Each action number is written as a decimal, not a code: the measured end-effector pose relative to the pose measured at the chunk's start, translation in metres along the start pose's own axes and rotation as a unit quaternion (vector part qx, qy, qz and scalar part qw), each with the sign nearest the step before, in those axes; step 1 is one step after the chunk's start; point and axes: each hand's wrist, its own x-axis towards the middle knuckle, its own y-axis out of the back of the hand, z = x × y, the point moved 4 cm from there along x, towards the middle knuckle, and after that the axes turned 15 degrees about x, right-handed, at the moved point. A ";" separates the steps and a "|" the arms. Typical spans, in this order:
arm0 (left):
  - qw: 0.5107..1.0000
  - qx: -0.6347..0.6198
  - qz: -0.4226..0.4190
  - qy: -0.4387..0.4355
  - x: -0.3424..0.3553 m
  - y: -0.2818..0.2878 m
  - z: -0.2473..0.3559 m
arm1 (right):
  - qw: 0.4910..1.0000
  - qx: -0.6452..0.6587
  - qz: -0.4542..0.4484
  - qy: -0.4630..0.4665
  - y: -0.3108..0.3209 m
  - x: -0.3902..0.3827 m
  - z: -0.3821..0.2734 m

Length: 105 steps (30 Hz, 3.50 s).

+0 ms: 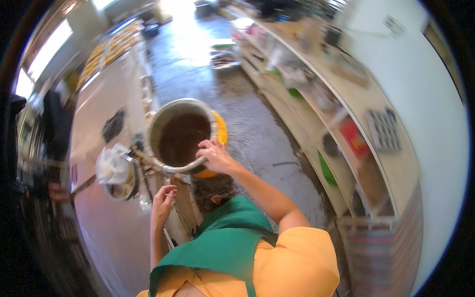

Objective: The person places white paper liners into a metal muffin tray, then uses a ladle to scoop batter from a large bucket and fills each liner. The person repeats this process for multiple trays, occasionally moving to a side table to retrieve more liners.

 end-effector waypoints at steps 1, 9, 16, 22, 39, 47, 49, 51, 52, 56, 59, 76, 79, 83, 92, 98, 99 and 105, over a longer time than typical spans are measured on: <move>0.999 0.017 -0.047 -0.017 0.001 -0.021 0.008 | 0.978 0.185 0.011 -0.090 0.002 -0.036 0.026; 0.924 0.119 -0.304 -0.197 -0.006 -0.217 0.124 | 0.839 0.395 0.259 -0.269 0.068 -0.304 0.139; 0.832 0.140 -0.430 -0.321 -0.009 -0.412 0.258 | 0.713 0.432 0.429 -0.348 0.143 -0.486 0.217; 0.784 0.125 -0.464 -0.393 -0.003 -0.566 0.371 | 0.639 0.481 0.485 -0.354 0.230 -0.586 0.276; 0.951 0.143 0.094 -0.257 0.608 -0.754 0.556 | 0.707 0.359 0.550 -0.262 0.511 -0.385 0.494; 0.791 -0.301 -0.532 -0.029 0.652 -0.798 0.596 | 0.704 0.348 0.515 -0.343 0.562 -0.270 0.629; 0.705 -0.386 -0.595 -0.027 0.640 -0.799 0.598 | 0.643 0.384 0.562 -0.352 0.569 -0.265 0.664; 0.691 -0.387 -0.610 -0.028 0.644 -0.819 0.596 | 0.590 0.405 0.592 -0.370 0.576 -0.260 0.693; 0.758 -0.221 -0.570 -0.228 0.652 -0.832 0.601 | 0.570 0.408 0.603 -0.381 0.580 -0.257 0.704; 0.713 0.138 -0.384 -0.570 0.656 -0.886 0.603 | 0.484 0.453 0.639 -0.390 0.592 -0.248 0.734; 0.734 0.082 -0.447 -0.505 0.647 -0.912 0.602 | 0.450 0.467 0.660 -0.379 0.588 -0.243 0.757; 0.736 0.022 -0.526 -0.426 0.613 -0.955 0.605 | 0.533 0.336 0.688 -0.361 0.571 -0.250 0.807; 0.717 0.025 -0.538 -0.441 0.599 -0.975 0.616 | 0.558 0.333 0.660 -0.377 0.575 -0.248 0.809; 0.714 0.024 -0.551 -0.432 0.589 -0.989 0.619 | 0.576 0.380 0.615 -0.383 0.582 -0.245 0.795; 0.813 -0.143 -0.530 -0.196 0.644 -0.972 0.583 | 0.501 0.468 0.610 -0.398 0.598 -0.237 0.772; 0.816 -0.261 -0.509 -0.079 0.685 -0.962 0.535 | 0.508 0.473 0.633 -0.342 0.593 -0.257 0.731; 0.811 -0.288 -0.505 -0.060 0.692 -0.951 0.525 | 0.516 0.430 0.659 -0.338 0.592 -0.277 0.715; 0.886 -0.291 -0.360 -0.025 0.678 -0.800 0.492 | 0.404 0.107 0.834 -0.359 0.549 -0.483 0.567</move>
